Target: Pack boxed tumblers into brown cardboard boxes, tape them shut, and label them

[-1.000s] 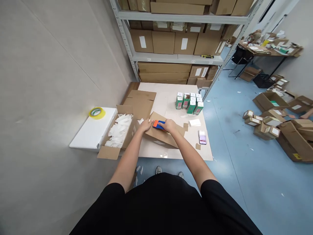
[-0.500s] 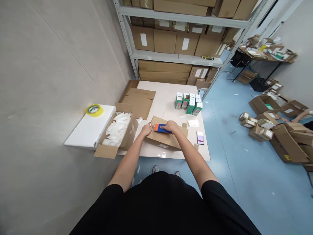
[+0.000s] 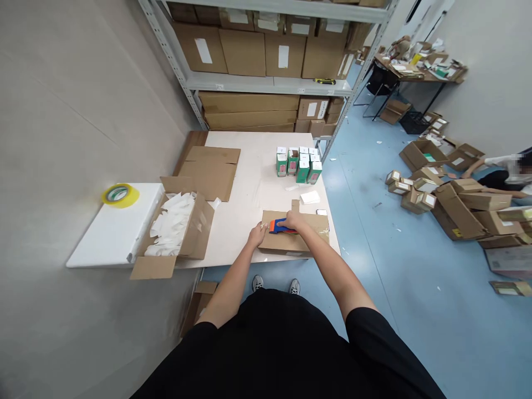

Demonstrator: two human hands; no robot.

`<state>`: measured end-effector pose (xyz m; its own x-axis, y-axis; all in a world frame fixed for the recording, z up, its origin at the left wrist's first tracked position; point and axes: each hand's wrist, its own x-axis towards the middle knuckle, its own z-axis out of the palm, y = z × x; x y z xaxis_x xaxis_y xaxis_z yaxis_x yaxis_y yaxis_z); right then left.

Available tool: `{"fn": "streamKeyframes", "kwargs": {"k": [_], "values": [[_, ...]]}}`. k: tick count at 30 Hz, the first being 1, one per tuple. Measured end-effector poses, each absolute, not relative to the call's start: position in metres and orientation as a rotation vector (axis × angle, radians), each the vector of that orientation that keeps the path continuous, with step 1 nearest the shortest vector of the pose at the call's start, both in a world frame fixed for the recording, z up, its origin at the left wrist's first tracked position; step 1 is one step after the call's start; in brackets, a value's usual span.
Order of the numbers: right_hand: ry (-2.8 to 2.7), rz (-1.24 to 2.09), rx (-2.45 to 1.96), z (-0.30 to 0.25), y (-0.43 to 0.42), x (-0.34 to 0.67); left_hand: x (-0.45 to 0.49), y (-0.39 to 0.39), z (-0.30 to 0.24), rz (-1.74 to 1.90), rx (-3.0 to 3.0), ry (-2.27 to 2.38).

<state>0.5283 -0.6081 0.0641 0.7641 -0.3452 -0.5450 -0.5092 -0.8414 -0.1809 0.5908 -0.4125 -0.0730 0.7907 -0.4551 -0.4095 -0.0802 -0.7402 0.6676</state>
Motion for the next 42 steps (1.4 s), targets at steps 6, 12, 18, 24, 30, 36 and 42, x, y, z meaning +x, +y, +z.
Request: {"fn": "streamKeyframes", "kwargs": {"k": [6,12,18,24,30,36,42], "values": [[0.742,0.737,-2.722,0.063,-0.672,0.476,0.582,-0.426,-0.083,-0.718,2.414,-0.424],[0.859,0.737,-2.705,0.068,-0.738,0.420,0.588,-0.424,-0.091,-0.661,2.400,-0.399],[0.963,0.714,-2.656,0.063,-0.794,0.365,0.592,-0.423,-0.092,-0.656,2.332,-0.424],[1.098,0.702,-2.624,0.056,-0.846,0.319,0.593,-0.420,-0.091,-0.652,2.307,-0.438],[1.148,0.685,-2.559,0.028,-0.850,0.313,0.592,-0.420,-0.088,-0.669,2.343,-0.405],[1.152,0.586,-2.503,0.021,-0.836,0.314,0.600,-0.410,-0.091,-0.694,2.318,-0.375],[1.046,0.408,-2.408,0.039,-0.806,0.334,0.622,-0.384,-0.091,-0.713,2.222,-0.282]]}}
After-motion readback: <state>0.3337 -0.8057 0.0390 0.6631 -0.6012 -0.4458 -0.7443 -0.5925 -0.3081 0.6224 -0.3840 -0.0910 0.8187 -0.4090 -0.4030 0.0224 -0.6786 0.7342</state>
